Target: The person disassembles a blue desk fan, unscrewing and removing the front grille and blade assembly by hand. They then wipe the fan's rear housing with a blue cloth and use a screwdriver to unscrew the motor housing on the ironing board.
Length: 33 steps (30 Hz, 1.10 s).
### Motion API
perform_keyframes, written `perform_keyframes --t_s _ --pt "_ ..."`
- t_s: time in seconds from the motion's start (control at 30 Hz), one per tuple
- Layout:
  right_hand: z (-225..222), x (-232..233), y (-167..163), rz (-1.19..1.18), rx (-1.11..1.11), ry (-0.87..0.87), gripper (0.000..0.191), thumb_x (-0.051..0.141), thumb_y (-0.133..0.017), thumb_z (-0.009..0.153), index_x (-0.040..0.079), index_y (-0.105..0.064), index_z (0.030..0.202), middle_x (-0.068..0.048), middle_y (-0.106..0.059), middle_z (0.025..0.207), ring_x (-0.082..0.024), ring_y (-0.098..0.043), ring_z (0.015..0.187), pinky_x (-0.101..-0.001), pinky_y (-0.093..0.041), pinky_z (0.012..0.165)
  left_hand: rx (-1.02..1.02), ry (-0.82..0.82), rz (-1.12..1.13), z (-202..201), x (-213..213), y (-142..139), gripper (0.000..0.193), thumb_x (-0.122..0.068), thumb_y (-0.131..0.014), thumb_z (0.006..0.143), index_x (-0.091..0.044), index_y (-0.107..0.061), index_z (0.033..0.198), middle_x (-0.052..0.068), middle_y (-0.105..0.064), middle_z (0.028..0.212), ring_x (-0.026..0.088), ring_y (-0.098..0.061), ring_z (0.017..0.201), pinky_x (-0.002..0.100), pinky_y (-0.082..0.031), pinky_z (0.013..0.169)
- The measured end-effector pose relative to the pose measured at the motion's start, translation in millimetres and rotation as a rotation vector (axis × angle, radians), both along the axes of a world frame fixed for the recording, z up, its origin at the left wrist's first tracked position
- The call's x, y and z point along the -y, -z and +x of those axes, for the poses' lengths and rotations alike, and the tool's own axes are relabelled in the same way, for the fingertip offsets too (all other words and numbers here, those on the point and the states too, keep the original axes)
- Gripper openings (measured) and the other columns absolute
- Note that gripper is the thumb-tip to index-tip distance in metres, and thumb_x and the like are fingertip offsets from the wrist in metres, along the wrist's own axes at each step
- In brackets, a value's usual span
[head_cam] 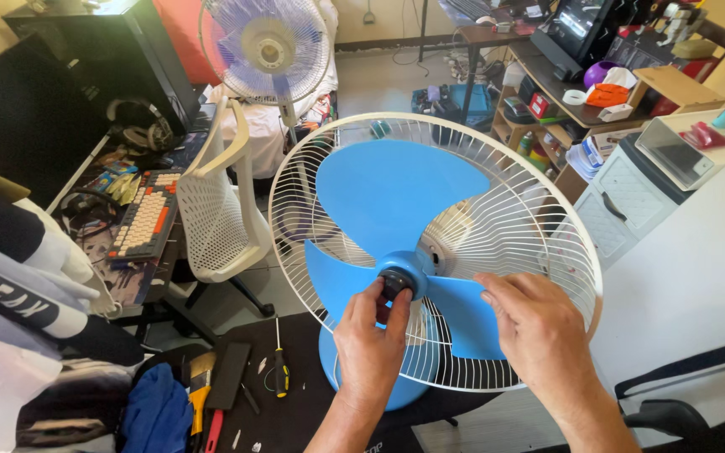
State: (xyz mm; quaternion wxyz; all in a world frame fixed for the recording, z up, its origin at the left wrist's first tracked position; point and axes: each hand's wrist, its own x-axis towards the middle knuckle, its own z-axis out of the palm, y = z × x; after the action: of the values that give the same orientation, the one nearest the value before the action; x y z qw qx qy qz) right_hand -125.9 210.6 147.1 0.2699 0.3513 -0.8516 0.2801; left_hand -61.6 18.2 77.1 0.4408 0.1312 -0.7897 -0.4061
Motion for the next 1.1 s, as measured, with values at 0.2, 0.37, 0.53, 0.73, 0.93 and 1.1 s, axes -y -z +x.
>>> perform_keyframes --t_s 0.2,0.37,0.53,0.73,0.93,1.1 --pt "-4 -3 -2 -0.007 -0.013 -0.04 0.031 0.005 -0.081 0.085 0.007 -0.081 0.116 -0.007 -0.076 0.091 -0.027 -0.072 0.085 -0.0403 -0.056 0.076 -0.096 -0.008 -0.17 6 -4 -8 0.035 -0.01 -0.084 0.093 -0.001 -0.075 0.126 0.015 -0.073 0.107 0.028 -0.075 0.087 0.037 -0.06 0.071" --pt "-4 -7 -2 -0.027 0.001 -0.069 0.031 0.006 -0.081 0.085 0.007 -0.081 0.116 -0.006 -0.076 0.091 -0.027 -0.072 0.086 -0.041 -0.056 0.077 -0.09 0.011 -0.082 8 -14 -10 0.036 -0.01 -0.087 0.088 -0.003 -0.077 0.122 0.015 -0.071 0.11 0.03 -0.075 0.092 0.039 -0.061 0.074" --pt "-4 -10 -2 -0.023 -0.022 -0.08 0.032 0.004 -0.081 0.084 0.007 -0.081 0.116 -0.006 -0.076 0.092 -0.027 -0.071 0.087 -0.0413 -0.056 0.077 -0.124 -0.065 -0.171 3 -15 -10 0.028 -0.009 -0.084 0.094 -0.005 -0.078 0.121 0.012 -0.077 0.118 0.031 -0.076 0.101 0.039 -0.062 0.083" --pt "-4 -14 0 -0.057 -0.01 -0.115 0.031 0.004 -0.081 0.084 0.006 -0.08 0.115 -0.007 -0.075 0.091 -0.027 -0.071 0.086 -0.0417 -0.056 0.077 -0.023 -0.138 -0.08 6 -18 -13 0.035 -0.013 -0.089 0.086 -0.002 -0.079 0.118 0.015 -0.077 0.11 0.029 -0.077 0.093 0.039 -0.062 0.077" --pt "-6 -14 1 -0.063 -0.023 -0.12 0.032 0.003 -0.081 0.084 0.007 -0.08 0.116 -0.006 -0.075 0.091 -0.026 -0.071 0.085 -0.0409 -0.055 0.076 0.003 -0.059 -0.071 8 -20 -17 0.032 -0.01 -0.085 0.089 -0.006 -0.081 0.12 0.014 -0.077 0.111 0.027 -0.077 0.095 0.037 -0.062 0.079" --pt "-6 -17 2 -0.051 -0.015 -0.108 0.031 0.004 -0.081 0.084 0.006 -0.08 0.116 -0.006 -0.074 0.088 -0.026 -0.07 0.084 -0.0412 -0.055 0.076 -0.108 -0.058 -0.177 5 -23 -14 0.028 -0.006 -0.085 0.087 -0.006 -0.081 0.115 0.014 -0.077 0.118 0.032 -0.074 0.106 0.04 -0.06 0.089"
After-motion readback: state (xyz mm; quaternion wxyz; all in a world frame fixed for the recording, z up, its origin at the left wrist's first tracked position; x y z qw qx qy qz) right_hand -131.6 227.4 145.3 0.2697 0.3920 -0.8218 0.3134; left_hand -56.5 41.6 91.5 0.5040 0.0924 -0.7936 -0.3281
